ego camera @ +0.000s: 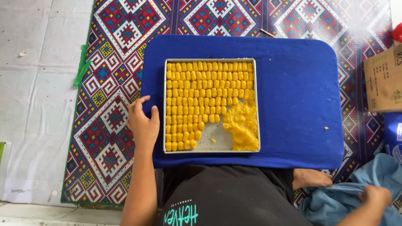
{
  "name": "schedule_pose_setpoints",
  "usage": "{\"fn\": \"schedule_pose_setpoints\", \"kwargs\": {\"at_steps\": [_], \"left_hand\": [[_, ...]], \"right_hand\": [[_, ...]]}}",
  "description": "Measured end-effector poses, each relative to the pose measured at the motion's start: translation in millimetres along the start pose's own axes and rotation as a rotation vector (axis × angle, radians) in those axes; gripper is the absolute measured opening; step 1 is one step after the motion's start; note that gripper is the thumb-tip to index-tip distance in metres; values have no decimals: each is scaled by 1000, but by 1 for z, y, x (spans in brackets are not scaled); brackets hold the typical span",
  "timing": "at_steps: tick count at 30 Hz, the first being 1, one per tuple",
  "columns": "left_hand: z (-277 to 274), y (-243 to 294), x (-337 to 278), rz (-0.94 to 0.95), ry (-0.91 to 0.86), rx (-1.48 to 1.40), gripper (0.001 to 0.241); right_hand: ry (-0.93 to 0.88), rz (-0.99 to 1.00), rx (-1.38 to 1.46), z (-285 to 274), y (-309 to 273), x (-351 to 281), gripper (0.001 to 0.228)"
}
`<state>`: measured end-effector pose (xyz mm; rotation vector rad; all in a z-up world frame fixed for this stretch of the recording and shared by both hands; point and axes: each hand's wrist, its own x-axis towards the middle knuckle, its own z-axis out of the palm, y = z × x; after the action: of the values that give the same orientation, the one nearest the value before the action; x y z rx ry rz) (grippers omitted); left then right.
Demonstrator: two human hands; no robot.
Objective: Shaping small pieces of yellow dough into cylinders and arranging them in a baking tray while sitting on the floor.
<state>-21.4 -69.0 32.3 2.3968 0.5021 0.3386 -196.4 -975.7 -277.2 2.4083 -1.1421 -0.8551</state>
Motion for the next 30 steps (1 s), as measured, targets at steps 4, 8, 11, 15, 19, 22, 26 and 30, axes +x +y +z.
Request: {"fn": "schedule_pose_setpoints", "kwargs": {"at_steps": [4,8,11,15,19,22,26,30], "left_hand": [[5,-4,2,15,6,5,34],[12,-9,4,-114,31,28,33],[15,-8,2,-105,45,42,34],[17,-9,3,-96,57,61,35],[13,-8,3,-99,51,41,33],[13,-9,3,-104,46,42,33],[14,-10,2,-79,61,47,34],[16,-12,2,-76,65,44,33]], "right_hand": [[108,-103,84,-2,50,-10,22],[17,-201,574,-9,54,-4,50],[-48,-272,947,-14,60,0,83],[-43,-276,600,-120,-45,-95,133],[125,-434,92,-106,-137,-100,103],[163,-636,-234,-99,-168,-97,98],[221,-1050,-1001,-76,-181,-83,86],[253,-1410,-1794,-37,-162,-54,75]]}}
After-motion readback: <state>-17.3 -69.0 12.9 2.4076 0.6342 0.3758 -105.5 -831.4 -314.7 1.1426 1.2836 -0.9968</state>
